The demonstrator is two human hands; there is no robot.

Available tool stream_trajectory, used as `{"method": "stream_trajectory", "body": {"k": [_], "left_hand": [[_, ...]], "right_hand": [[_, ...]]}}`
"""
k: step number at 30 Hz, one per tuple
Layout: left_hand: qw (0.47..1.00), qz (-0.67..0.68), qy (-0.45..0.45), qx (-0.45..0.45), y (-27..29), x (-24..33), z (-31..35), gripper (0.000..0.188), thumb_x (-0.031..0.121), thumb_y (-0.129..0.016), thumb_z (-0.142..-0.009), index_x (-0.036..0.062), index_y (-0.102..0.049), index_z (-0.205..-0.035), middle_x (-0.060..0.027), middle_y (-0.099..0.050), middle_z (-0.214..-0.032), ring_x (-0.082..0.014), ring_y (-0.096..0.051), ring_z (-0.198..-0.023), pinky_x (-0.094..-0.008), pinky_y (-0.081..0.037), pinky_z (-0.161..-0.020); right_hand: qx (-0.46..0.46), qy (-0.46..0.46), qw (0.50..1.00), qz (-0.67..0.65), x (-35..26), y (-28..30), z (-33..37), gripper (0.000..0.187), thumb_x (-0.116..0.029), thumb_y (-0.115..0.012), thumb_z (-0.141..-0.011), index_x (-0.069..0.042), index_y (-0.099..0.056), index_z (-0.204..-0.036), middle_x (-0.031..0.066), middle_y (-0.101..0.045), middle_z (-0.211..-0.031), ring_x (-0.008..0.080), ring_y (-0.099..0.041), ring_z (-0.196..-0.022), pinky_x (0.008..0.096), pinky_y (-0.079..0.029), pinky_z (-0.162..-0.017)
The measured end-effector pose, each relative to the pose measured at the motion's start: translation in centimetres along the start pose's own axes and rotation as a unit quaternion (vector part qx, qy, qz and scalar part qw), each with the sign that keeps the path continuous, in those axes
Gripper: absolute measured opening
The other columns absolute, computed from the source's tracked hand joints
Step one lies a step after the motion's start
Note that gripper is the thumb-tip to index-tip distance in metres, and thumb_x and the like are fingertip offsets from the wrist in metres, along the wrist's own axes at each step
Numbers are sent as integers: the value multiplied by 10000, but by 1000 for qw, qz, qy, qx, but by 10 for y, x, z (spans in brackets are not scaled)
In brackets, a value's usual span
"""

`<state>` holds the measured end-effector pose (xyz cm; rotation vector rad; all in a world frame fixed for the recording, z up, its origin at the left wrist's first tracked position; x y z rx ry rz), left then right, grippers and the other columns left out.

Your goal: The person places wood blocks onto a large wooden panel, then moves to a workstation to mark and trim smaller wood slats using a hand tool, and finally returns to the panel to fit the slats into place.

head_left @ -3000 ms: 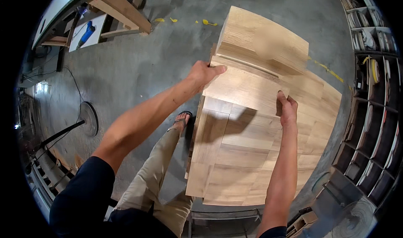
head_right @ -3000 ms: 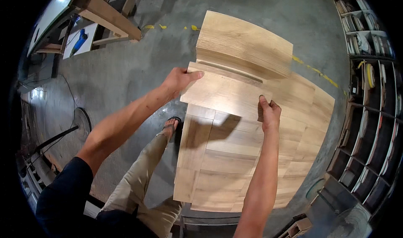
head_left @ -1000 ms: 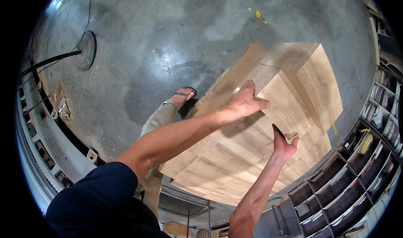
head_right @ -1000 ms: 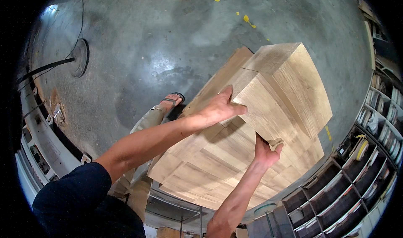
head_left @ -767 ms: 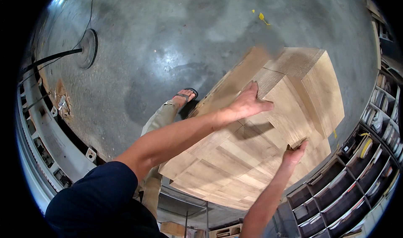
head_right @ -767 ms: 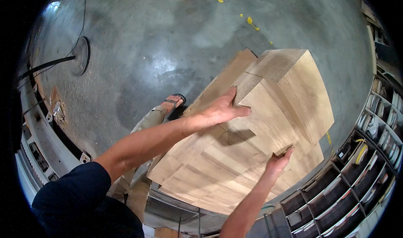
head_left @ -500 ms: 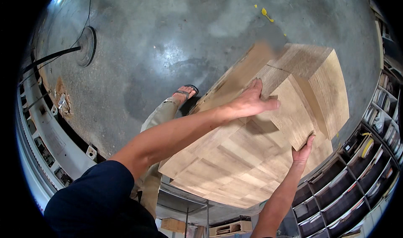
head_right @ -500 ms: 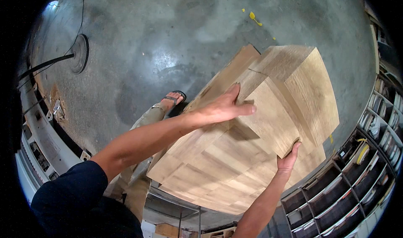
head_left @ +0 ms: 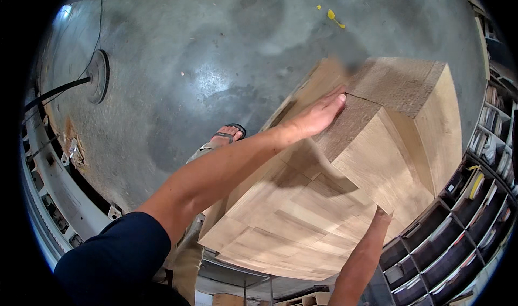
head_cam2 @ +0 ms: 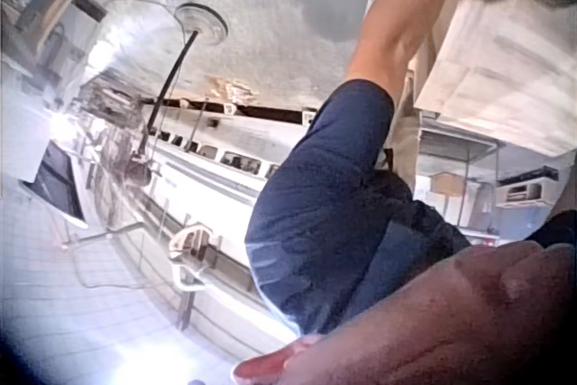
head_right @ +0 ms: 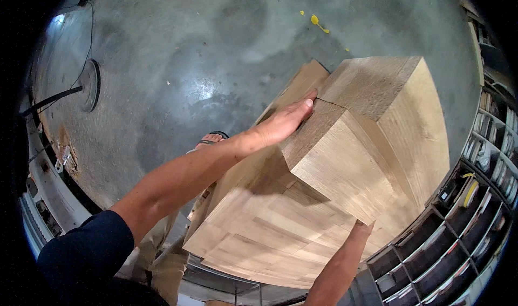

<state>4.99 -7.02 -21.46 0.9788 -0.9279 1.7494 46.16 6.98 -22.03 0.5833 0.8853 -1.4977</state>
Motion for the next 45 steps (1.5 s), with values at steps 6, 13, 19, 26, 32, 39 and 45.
{"method": "stream_trajectory", "body": {"k": [6, 13, 19, 26, 32, 39, 45], "left_hand": [[999, 29, -37, 22, 12, -15, -5, 615, 437, -296, -1001, 3, -256, -1435, -157, -241, -1507, -248, -222, -1395, -311, -187, -1132], [998, -2, -55, 38, 9, -13, -6, 607, 409, -346, -995, -6, -262, -1430, -171, -235, -1507, -254, -216, -1398, -310, -181, -1132], [998, 1, -51, 37, 7, -11, -5, 615, 418, -320, -997, -9, -248, -1434, -180, -227, -1507, -270, -199, -1403, -324, -162, -1139], [998, -2, -55, 36, 7, -9, -6, 606, 402, -306, -1000, -16, -241, -1434, -190, -223, -1506, -277, -197, -1402, -330, -157, -1141], [994, 47, -92, 45, 11, 14, 9, 654, 415, -278, -1005, -63, -158, -1435, -209, -142, -1522, -268, -114, -1423, -336, -126, -1147], [981, 1, -192, -29, -4, 68, 35, 733, 458, -296, -991, -99, -105, -1428, -237, -87, -1523, -302, -50, -1427, -362, -82, -1151], [978, -4, -204, -33, -11, 67, 32, 745, 454, -318, -987, -96, -85, -1431, -241, -91, -1521, -303, -30, -1429, -356, -72, -1151]], "right_hand": [[10, -17, 1000, 8, 12, -31, 5, 725, -608, -423, -899, -85, -354, -1396, 85, -424, -1400, 295, -438, -1243, 450, -388, -1019], [20, -5, 1000, 18, 6, -42, 12, 725, -604, -417, -904, -77, -349, -1397, 91, -418, -1403, 296, -439, -1242, 446, -388, -1020], [18, 2, 1000, 22, 4, -43, 12, 725, -600, -411, -909, -70, -344, -1399, 96, -414, -1406, 297, -439, -1241, 442, -388, -1021], [15, 19, 999, 26, -3, -46, 13, 726, -596, -404, -914, -61, -339, -1400, 102, -409, -1410, 298, -441, -1240, 438, -387, -1022], [10, 44, 998, 32, -19, -55, 19, 726, -592, -399, -919, -54, -334, -1402, 107, -404, -1413, 299, -441, -1239, 435, -387, -1023], [32, 62, 997, 31, -42, -79, 33, 727, -581, -403, -924, -42, -324, -1406, 125, -393, -1418, 300, -434, -1244, 425, -387, -1022], [44, 53, 996, 49, -39, -83, 33, 742, -595, -407, -916, -47, -323, -1408, 128, -391, -1419, 299, -427, -1250, 425, -376, -1031]]}}
Point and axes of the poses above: each hand's wrist, its own z-axis away from the middle knuckle, its own y-axis out of the back of the hand, x = y × z, the point moved 7 cm from there along -z, towards the middle knuckle
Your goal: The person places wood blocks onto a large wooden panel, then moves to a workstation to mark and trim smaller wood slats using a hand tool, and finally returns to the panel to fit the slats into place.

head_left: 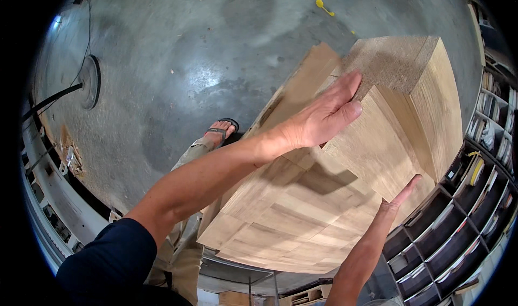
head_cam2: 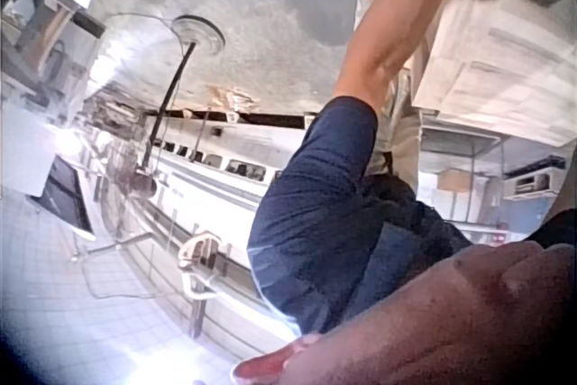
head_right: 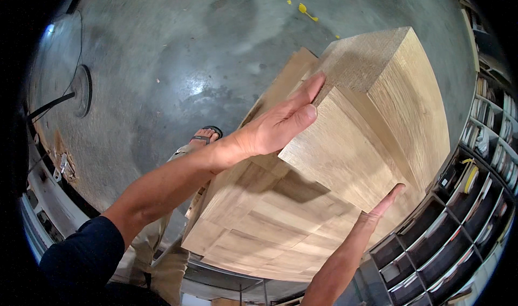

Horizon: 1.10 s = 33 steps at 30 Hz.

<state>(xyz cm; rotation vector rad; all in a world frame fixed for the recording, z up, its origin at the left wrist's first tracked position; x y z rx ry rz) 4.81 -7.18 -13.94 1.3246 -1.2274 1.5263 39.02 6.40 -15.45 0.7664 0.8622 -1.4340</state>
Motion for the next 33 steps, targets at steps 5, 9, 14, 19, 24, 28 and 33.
{"method": "stream_trajectory", "body": {"k": [5, 9, 14, 19, 24, 28, 33], "left_hand": [[999, 21, 6, 25, -3, 0, 0, 700, 400, -349, -986, -136, -167, -1397, -298, -152, -1485, -359, -112, -1412, -386, -136, -1145], [999, 29, 21, 20, -1, 3, 0, 706, 405, -389, -979, -110, -170, -1411, -282, -152, -1493, -345, -122, -1413, -378, -146, -1143], [999, -19, 42, 26, -1, 3, 1, 747, 451, -444, -954, -71, -191, -1424, -252, -157, -1504, -331, -137, -1412, -372, -156, -1144], [998, -26, 56, 21, -2, 4, 2, 655, 331, -436, -981, -59, -169, -1435, -209, -172, -1514, -287, -152, -1412, -345, -167, -1140], [998, -28, 55, 24, -2, 3, 2, 651, 334, -423, -986, -58, -164, -1437, -200, -167, -1518, -271, -142, -1416, -340, -156, -1142], [998, -14, 60, 29, -3, 0, 1, 650, 335, -414, -987, -59, -161, -1437, -192, -169, -1520, -261, -141, -1417, -335, -153, -1141], [997, 6, 74, 38, -4, -6, -1, 652, 328, -416, -986, -62, -153, -1437, -198, -181, -1515, -259, -152, -1412, -331, -157, -1140]], "right_hand": [[-33, 4, 999, -15, 2, 4, -4, 741, -594, -407, -917, -48, -320, -1410, 133, -393, -1415, 298, -427, -1252, 420, -375, -1029], [7, 27, 1000, 14, -4, 5, -5, 751, -602, -406, -914, -41, -323, -1406, 142, -411, -1397, 289, -436, -1242, 408, -380, -1023], [16, 22, 999, 18, -16, 14, -4, 739, -589, -407, -920, -12, -355, -1379, 127, -441, -1379, 288, -460, -1218, 413, -390, -1013], [-13, -1, 1000, 7, -11, 8, -2, 735, -584, -437, -911, -11, -373, -1369, 123, -458, -1363, 276, -468, -1211, 397, -398, -1006], [6, 17, 999, 39, -16, -13, 9, 726, -571, -413, -928, -21, -335, -1396, 119, -421, -1392, 254, -436, -1242, 374, -365, -1034], [-10, 1, 1000, 17, -13, -5, 3, 720, -565, -406, -933, -20, -328, -1399, 118, -403, -1407, 257, -424, -1253, 372, -358, -1039], [-33, -2, 999, 0, -10, -4, -1, 669, -538, -403, -944, -59, -331, -1405, 108, -417, -1400, 278, -427, -1252, 400, -371, -1034]]}}
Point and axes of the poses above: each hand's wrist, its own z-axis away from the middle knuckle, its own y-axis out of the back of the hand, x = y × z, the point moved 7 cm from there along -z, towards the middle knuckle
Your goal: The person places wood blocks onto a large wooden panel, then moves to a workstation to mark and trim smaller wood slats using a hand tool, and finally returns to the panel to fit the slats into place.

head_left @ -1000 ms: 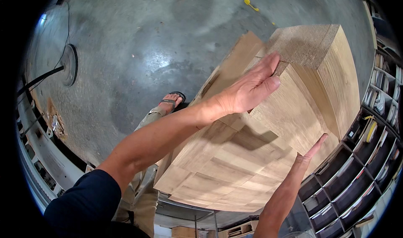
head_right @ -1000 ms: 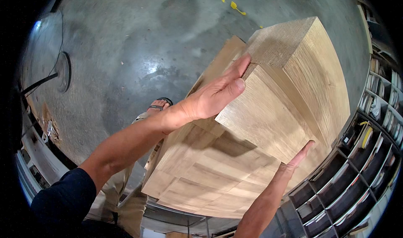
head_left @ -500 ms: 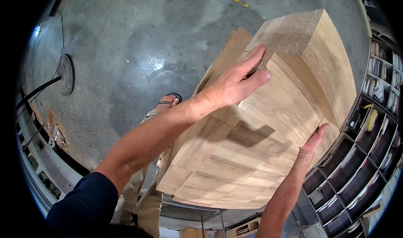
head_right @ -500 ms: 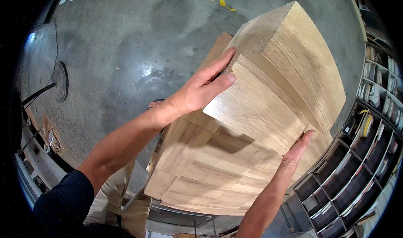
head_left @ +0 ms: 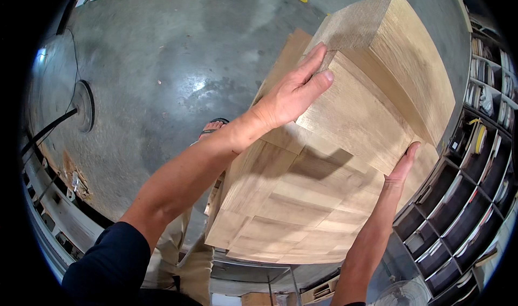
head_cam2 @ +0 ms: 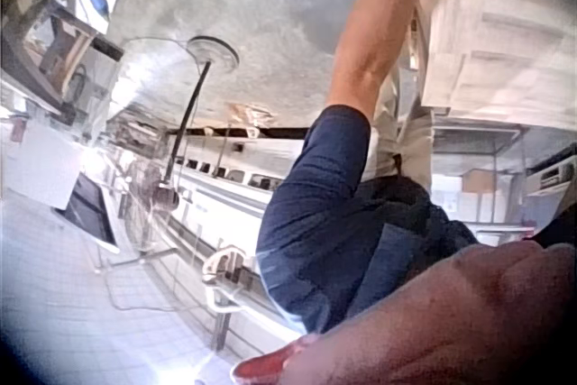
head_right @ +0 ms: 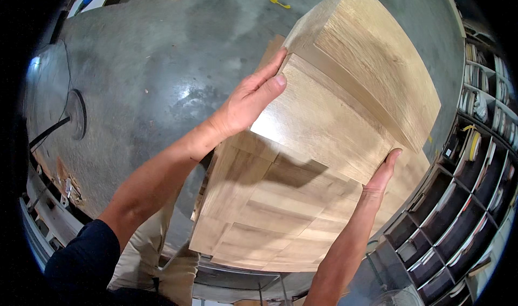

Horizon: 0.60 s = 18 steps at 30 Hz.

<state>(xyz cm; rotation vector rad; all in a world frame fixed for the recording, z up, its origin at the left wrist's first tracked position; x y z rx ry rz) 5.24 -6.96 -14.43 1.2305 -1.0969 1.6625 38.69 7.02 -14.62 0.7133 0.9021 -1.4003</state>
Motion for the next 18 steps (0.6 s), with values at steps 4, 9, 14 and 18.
{"method": "stream_trajectory", "body": {"k": [4, 9, 14, 18], "left_hand": [[1000, 8, 0, 3, 0, -1, 0, 635, 310, -407, -988, -68, -158, -1434, -209, -193, -1508, -262, -168, -1407, -330, -158, -1138], [1000, 16, 3, 1, 1, -1, 1, 730, 439, -421, -959, -62, -179, -1433, -200, -143, -1525, -267, -101, -1427, -334, -118, -1151], [1000, 22, 6, -5, 3, -1, 1, 745, 442, -420, -960, -64, -152, -1437, -192, -147, -1526, -260, -107, -1425, -329, -114, -1151], [999, 20, 38, -16, 6, 8, 8, 736, 439, -421, -963, -49, -152, -1444, -188, -154, -1525, -255, -127, -1421, -329, -123, -1149]], "right_hand": [[7, 10, 1000, 29, -1, -1, 0, 655, -532, -378, -955, -63, -326, -1409, 106, -416, -1402, 278, -428, -1255, 398, -370, -1035], [11, -3, 999, 31, 2, 4, -1, 717, -553, -357, -954, -14, -284, -1419, 126, -367, -1431, 260, -405, -1273, 365, -337, -1061], [30, 10, 997, 71, 2, 1, -3, 755, -588, -356, -938, -13, -284, -1421, 124, -359, -1440, 256, -399, -1281, 367, -328, -1065], [6, -62, 996, -71, 7, 11, 12, 878, -678, -299, -899, 23, -261, -1426, 145, -312, -1471, 263, -363, -1311, 378, -297, -1077]]}}
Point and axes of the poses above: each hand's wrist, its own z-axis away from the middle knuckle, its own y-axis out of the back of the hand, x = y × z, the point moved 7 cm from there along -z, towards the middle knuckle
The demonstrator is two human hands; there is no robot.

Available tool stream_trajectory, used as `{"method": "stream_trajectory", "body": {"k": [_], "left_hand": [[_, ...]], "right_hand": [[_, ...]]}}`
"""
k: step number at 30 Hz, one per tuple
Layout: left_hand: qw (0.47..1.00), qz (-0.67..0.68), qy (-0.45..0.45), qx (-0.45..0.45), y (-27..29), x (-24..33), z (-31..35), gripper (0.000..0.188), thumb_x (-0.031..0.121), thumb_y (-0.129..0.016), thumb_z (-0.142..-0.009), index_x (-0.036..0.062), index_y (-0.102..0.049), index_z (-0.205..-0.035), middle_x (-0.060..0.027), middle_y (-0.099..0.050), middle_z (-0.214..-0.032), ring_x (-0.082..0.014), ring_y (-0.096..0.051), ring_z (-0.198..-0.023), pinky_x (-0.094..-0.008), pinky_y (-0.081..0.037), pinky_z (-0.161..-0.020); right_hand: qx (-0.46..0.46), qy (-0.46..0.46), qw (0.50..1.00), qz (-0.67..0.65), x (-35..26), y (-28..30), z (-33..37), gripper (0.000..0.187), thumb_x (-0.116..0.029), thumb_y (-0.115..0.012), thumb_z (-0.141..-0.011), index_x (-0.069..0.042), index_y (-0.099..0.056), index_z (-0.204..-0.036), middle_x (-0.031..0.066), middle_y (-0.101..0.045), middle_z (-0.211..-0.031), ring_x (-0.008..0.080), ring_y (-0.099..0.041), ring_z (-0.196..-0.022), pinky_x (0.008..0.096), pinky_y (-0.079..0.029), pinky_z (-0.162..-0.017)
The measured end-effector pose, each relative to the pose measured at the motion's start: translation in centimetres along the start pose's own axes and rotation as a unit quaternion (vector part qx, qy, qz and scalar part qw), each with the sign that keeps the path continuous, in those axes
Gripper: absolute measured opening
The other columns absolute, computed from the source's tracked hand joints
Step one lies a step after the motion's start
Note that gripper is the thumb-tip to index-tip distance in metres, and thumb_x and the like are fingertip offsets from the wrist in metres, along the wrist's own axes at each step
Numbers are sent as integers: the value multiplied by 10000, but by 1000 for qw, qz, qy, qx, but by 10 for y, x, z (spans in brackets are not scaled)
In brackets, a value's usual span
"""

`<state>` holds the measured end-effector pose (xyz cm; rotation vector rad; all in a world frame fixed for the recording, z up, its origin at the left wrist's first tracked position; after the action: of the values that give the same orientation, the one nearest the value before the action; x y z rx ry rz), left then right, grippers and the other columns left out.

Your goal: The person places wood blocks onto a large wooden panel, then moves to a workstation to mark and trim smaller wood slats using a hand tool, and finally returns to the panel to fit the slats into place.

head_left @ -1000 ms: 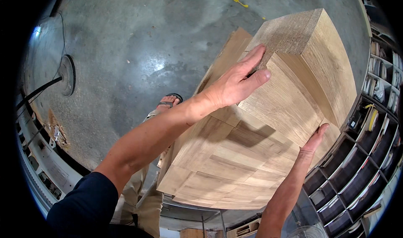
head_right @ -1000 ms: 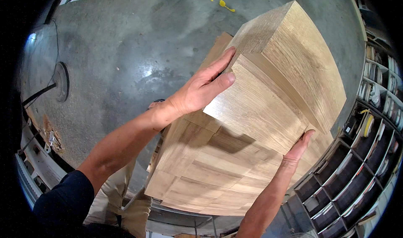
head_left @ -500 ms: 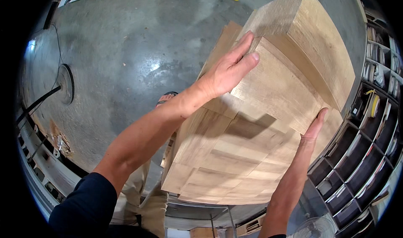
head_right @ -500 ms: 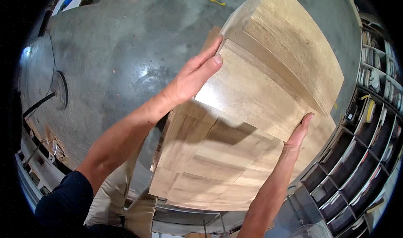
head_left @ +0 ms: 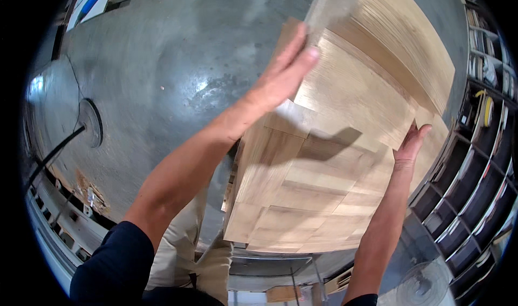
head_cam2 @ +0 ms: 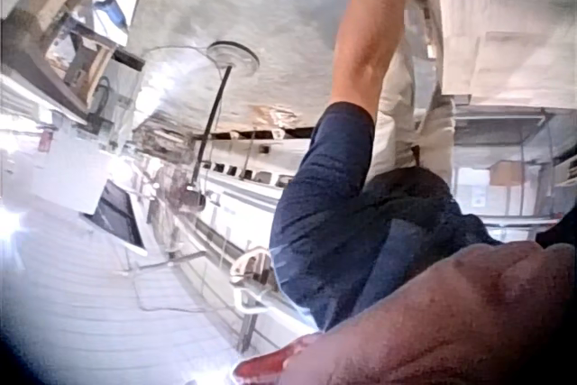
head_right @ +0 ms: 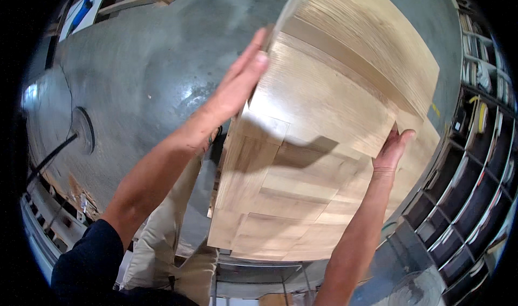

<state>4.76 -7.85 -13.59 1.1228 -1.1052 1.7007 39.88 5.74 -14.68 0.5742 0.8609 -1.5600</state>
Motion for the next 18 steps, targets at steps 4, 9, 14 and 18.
{"method": "stream_trajectory", "body": {"k": [4, 9, 14, 18], "left_hand": [[996, -32, 53, 66, 40, -33, 30, 668, 408, -446, -967, -13, -232, -1440, -158, -255, -1501, -245, -239, -1388, -332, -205, -1125], [923, -154, 351, 43, 166, -180, 187, 342, 316, -544, -908, -12, -615, -970, -19, -590, -860, -124, -527, -812, -282, -435, -746], [787, -334, 516, 61, 292, -207, 402, 291, 334, -575, -859, 65, -593, -749, -50, -546, -629, -186, -512, -531, -358, -398, -475], [763, -274, 573, 123, 287, -159, 473, 255, 297, -567, -852, 74, -581, -730, -43, -562, -643, -150, -481, -459, -332, -347, -393]], "right_hand": [[101, 127, 973, 166, 26, 83, 79, 954, -715, -252, -877, 65, -221, -1424, 196, -262, -1489, 305, -238, -1384, 429, -152, -1133], [182, 0, 966, 185, 190, 119, 310, 661, -492, -356, -975, 27, -358, -1384, 192, -464, -1354, 282, -479, -1225, 426, -360, -1042], [272, -309, 911, 22, 363, 87, 592, 311, -339, -629, -888, -75, -608, -1052, 73, -640, -965, 178, -630, -865, 332, -516, -763], [231, -374, 898, -3, 452, 42, 709, 414, -326, -632, -886, -8, -570, -1143, 105, -649, -974, 211, -645, -855, 309, -525, -765]]}}
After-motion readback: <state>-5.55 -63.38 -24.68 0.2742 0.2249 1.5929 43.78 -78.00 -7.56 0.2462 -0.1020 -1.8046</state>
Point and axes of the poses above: each hand's wrist, its own z-axis away from the middle knuckle, its own y-axis out of the back of the hand, x = y × z, the point moved 7 cm from there along -z, towards the middle knuckle
